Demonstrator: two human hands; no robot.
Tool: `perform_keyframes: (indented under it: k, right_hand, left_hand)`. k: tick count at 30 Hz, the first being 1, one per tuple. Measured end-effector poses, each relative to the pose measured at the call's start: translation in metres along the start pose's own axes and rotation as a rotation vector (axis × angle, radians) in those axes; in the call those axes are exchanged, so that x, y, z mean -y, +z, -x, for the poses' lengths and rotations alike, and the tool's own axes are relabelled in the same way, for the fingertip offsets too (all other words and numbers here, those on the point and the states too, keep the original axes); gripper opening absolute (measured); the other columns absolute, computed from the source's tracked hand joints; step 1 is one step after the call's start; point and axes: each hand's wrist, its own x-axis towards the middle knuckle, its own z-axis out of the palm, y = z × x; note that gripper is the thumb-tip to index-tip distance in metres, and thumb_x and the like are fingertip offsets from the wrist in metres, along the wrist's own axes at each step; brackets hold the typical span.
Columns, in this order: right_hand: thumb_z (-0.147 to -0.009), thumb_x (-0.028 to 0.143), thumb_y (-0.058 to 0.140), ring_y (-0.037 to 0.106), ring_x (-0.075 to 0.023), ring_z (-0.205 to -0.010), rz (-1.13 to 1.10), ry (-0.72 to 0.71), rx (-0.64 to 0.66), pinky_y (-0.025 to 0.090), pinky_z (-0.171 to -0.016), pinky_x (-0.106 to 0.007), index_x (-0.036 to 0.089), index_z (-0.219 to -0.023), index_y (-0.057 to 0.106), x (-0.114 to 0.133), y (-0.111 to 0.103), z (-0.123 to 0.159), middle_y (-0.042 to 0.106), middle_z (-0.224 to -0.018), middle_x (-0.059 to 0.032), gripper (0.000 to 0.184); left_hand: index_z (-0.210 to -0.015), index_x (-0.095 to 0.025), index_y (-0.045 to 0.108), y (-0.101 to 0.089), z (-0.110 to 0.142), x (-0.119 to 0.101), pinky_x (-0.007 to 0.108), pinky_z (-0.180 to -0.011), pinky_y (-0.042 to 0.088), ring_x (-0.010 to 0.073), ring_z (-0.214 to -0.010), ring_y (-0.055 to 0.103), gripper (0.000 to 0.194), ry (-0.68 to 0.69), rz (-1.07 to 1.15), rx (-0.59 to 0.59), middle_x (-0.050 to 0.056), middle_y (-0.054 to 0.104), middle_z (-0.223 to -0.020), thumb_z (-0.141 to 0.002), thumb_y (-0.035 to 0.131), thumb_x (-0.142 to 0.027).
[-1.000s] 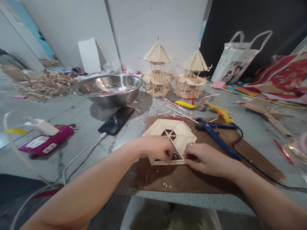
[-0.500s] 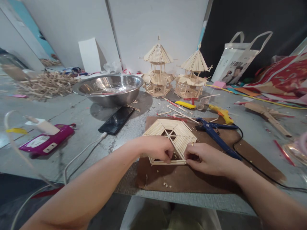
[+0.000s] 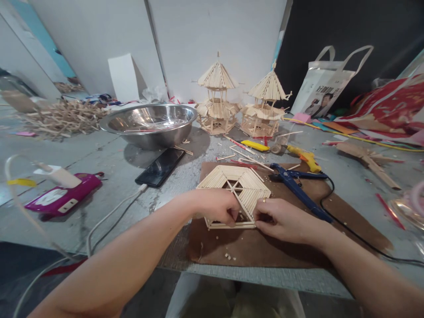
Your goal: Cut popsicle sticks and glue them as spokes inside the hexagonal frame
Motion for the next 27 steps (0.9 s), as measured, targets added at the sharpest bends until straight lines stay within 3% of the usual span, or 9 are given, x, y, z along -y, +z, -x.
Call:
perform_keyframes:
  k: [19,23,27]
  right_hand:
    - [-0.071,0.017,0.043,0.045,-0.0083,-0.059,0.018,-0.007,-0.011,0.031,-0.053,-0.019,0.018,-0.070,0.050,0.000,0.002,-0.001,0.055,-0.066,0.0005,0.008]
    - [-0.071,0.018,0.043,0.044,-0.0085,-0.058,0.039,0.000,-0.058,0.031,-0.053,-0.019,0.017,-0.067,0.050,0.002,-0.001,-0.002,0.054,-0.064,-0.0001,0.008]
    - [-0.073,0.020,0.042,0.044,-0.0089,-0.059,0.047,0.026,-0.145,0.032,-0.053,-0.020,0.017,-0.069,0.050,0.004,-0.005,-0.003,0.053,-0.067,-0.0013,0.009]
  left_hand:
    - [-0.069,-0.018,0.062,0.002,0.001,0.001,0.018,-0.043,0.027,0.0069,-0.048,0.043,0.014,-0.021,0.021,-0.008,-0.003,0.058,-0.059,-0.065,0.049,-0.024]
    - [-0.070,-0.019,0.061,0.003,0.001,-0.002,0.018,-0.044,0.027,0.0082,-0.050,0.045,0.019,-0.072,-0.001,-0.085,-0.002,0.059,-0.060,-0.068,0.045,-0.029]
    - [-0.074,-0.020,0.060,0.005,-0.001,-0.010,0.020,-0.049,0.030,0.0114,-0.058,0.050,0.025,-0.148,-0.032,-0.242,0.001,0.062,-0.069,-0.071,0.042,-0.036]
